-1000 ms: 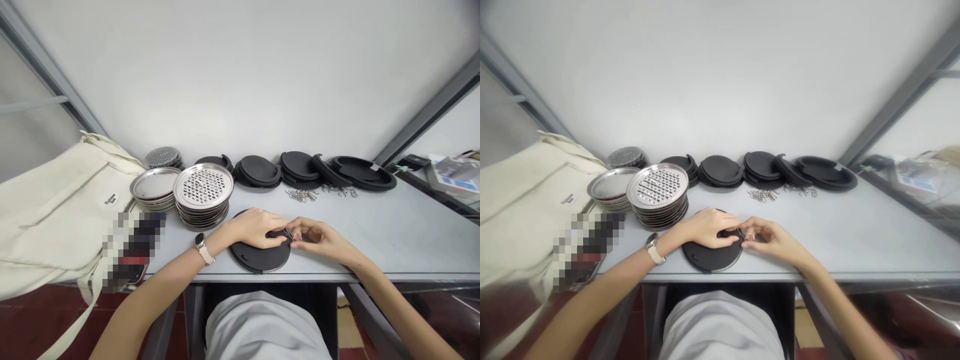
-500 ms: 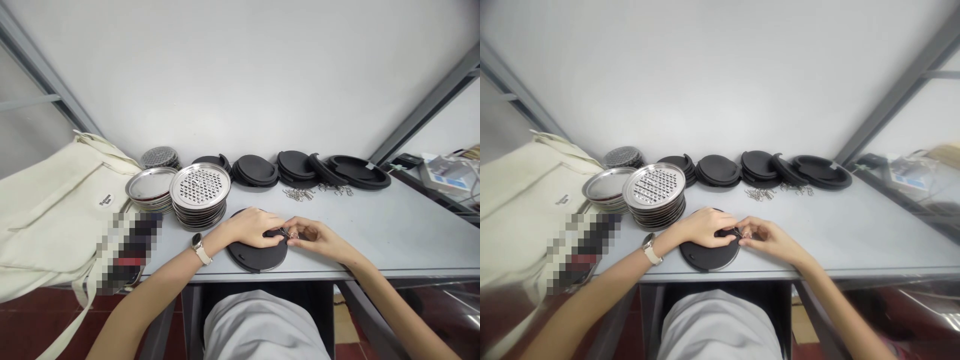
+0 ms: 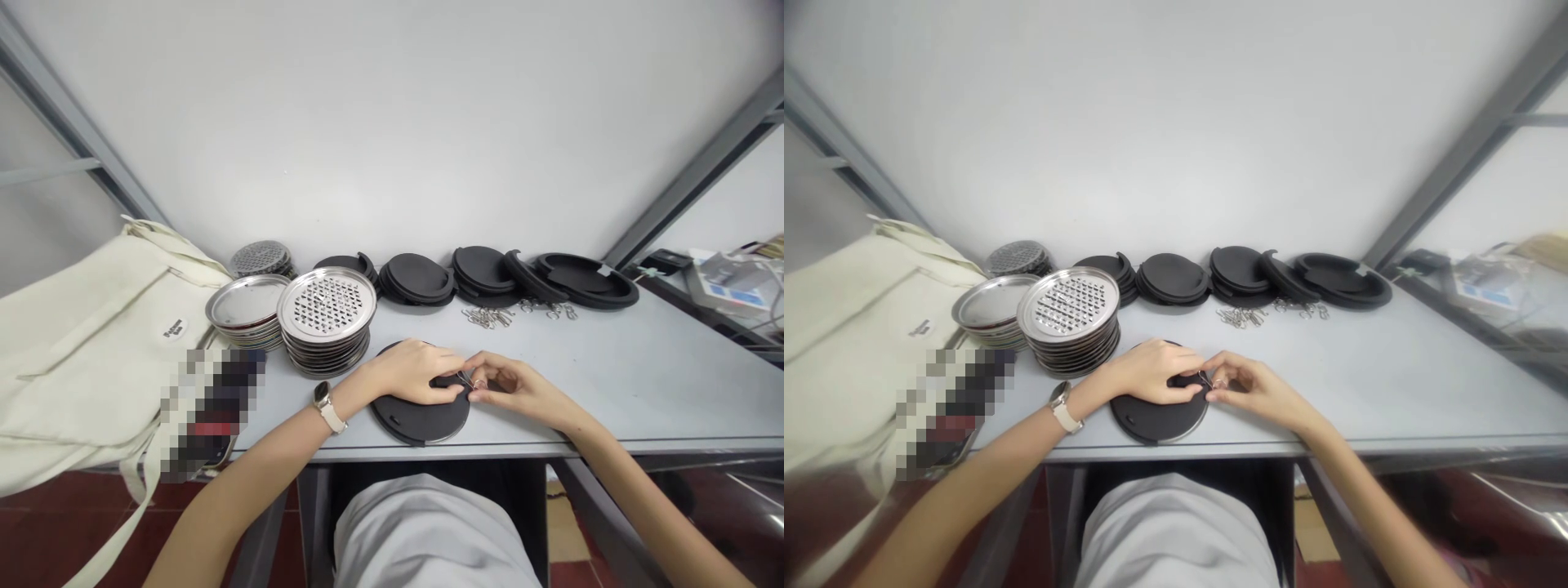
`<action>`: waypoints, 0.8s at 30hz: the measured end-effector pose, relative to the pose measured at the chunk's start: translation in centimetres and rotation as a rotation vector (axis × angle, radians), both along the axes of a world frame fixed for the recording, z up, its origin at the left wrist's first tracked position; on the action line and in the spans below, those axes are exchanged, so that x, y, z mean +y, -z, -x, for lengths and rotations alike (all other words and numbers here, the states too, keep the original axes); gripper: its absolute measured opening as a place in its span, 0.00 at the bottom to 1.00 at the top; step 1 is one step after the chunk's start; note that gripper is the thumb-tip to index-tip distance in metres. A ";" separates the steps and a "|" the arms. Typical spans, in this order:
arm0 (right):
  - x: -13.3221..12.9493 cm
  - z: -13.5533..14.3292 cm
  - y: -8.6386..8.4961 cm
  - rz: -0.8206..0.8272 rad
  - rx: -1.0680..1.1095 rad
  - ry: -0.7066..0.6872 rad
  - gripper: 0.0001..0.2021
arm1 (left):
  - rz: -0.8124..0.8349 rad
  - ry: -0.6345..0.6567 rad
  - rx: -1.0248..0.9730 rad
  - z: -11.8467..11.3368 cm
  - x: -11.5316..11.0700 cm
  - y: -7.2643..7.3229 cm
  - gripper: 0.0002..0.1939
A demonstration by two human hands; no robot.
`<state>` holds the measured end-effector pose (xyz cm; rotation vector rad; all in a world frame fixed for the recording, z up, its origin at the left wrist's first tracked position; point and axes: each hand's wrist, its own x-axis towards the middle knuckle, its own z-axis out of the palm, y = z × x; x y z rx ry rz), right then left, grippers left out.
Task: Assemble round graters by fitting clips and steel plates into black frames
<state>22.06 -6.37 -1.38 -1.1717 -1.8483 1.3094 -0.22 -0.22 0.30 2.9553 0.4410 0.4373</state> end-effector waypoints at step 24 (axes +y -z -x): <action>0.0 0.1 0.1 0.013 0.041 -0.010 0.16 | -0.023 -0.003 0.017 0.1 0.0 0.0 0.10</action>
